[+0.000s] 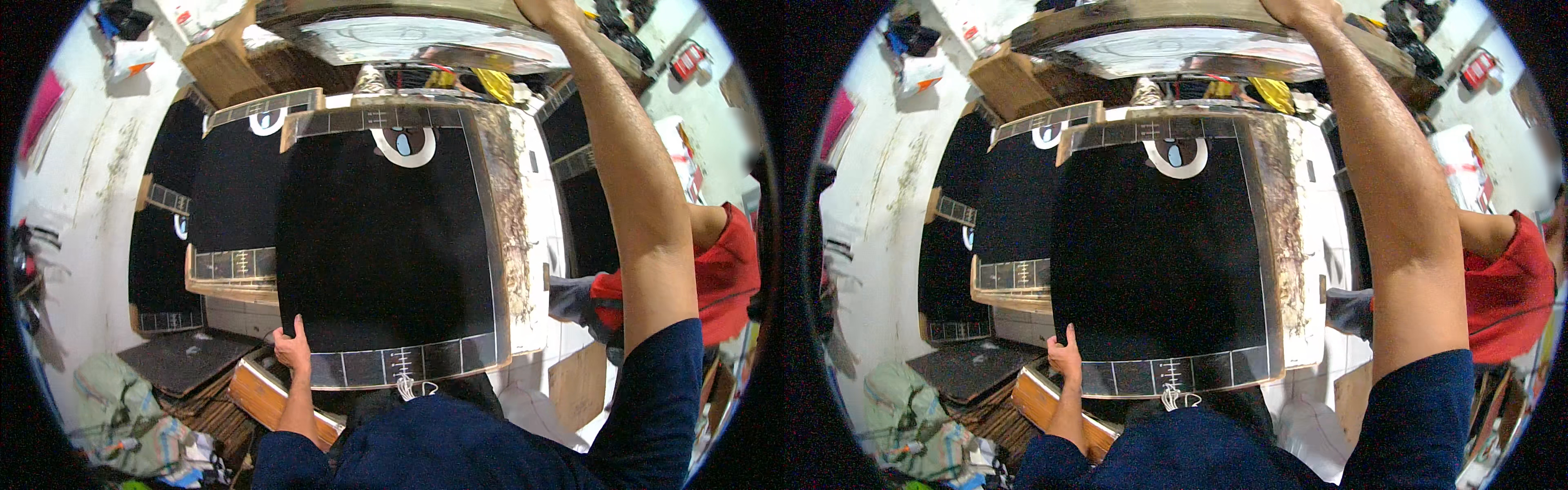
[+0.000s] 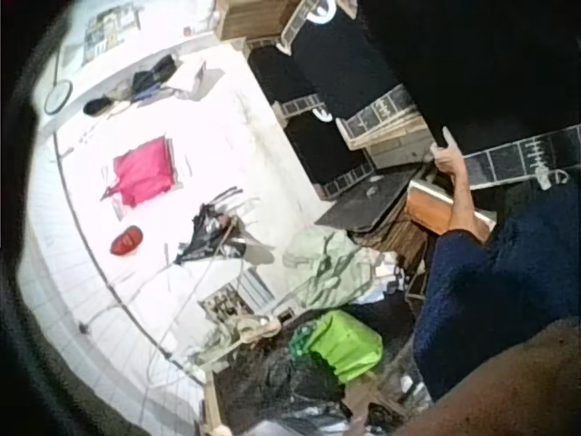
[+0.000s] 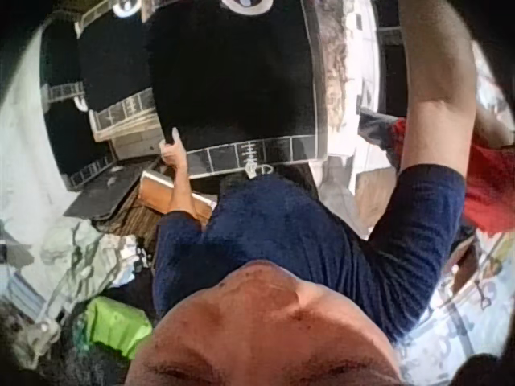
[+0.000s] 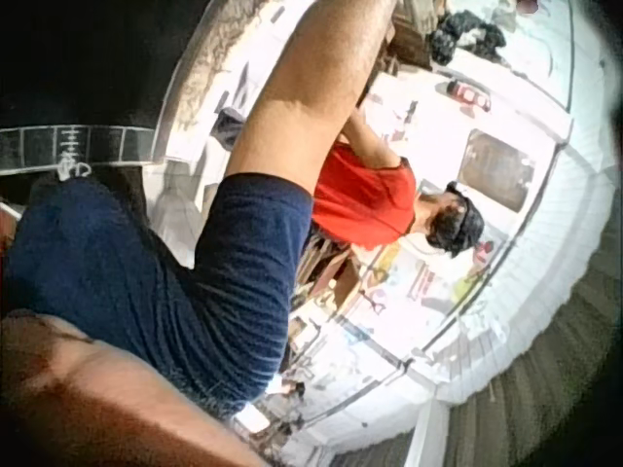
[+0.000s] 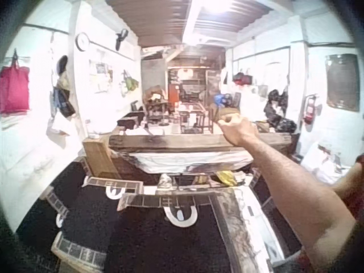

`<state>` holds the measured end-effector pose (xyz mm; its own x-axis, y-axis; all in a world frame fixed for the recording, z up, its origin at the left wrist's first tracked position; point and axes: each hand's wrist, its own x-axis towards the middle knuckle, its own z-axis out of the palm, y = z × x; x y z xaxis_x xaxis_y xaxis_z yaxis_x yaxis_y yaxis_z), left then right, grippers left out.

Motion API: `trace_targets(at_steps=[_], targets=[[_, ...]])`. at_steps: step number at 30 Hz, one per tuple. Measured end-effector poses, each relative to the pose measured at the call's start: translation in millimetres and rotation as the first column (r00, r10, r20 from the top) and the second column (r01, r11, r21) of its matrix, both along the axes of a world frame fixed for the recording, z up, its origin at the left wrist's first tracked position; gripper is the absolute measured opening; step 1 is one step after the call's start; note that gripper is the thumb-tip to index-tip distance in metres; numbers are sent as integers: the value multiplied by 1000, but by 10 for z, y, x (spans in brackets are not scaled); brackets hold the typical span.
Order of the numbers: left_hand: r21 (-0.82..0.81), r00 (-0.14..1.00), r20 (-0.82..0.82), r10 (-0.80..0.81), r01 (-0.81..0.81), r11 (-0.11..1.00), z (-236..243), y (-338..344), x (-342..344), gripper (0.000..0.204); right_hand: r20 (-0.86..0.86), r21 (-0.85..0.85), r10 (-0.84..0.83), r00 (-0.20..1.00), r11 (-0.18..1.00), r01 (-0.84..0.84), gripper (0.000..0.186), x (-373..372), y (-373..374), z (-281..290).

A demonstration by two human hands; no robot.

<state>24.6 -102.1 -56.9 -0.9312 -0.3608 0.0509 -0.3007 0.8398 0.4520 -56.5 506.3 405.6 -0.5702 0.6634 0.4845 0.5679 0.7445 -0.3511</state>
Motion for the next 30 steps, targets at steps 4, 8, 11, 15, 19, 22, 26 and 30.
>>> trace_targets(at_steps=[4,8,11,15,19,22,26,30], targets=[[26,994,27,-105,105,994,44,448,11,82,21,-58,-65,998,996,66,53,44,-59,0],[117,946,-22,-323,323,939,58,726,10,82,8,-41,-23,1000,999,23,53,52,-66,19],[184,915,97,-391,369,911,83,776,-4,80,16,-26,-3,1000,1000,3,53,24,-17,30],[278,874,191,-447,388,879,161,783,61,81,19,17,25,1000,1000,-25,52,-57,72,75],[180,873,196,-446,415,892,241,867,114,77,15,11,28,1000,1000,-28,53,-126,142,149],[172,882,202,-427,397,902,283,939,80,78,-12,-10,41,999,999,-41,54,-168,172,191],[139,887,201,-416,394,908,327,1009,-12,89,-48,3,6,999,1000,-6,57,-252,237,229],[76,904,258,-341,333,940,293,1043,-84,94,-48,-1,2,999,1000,-2,65,-324,317,273]])
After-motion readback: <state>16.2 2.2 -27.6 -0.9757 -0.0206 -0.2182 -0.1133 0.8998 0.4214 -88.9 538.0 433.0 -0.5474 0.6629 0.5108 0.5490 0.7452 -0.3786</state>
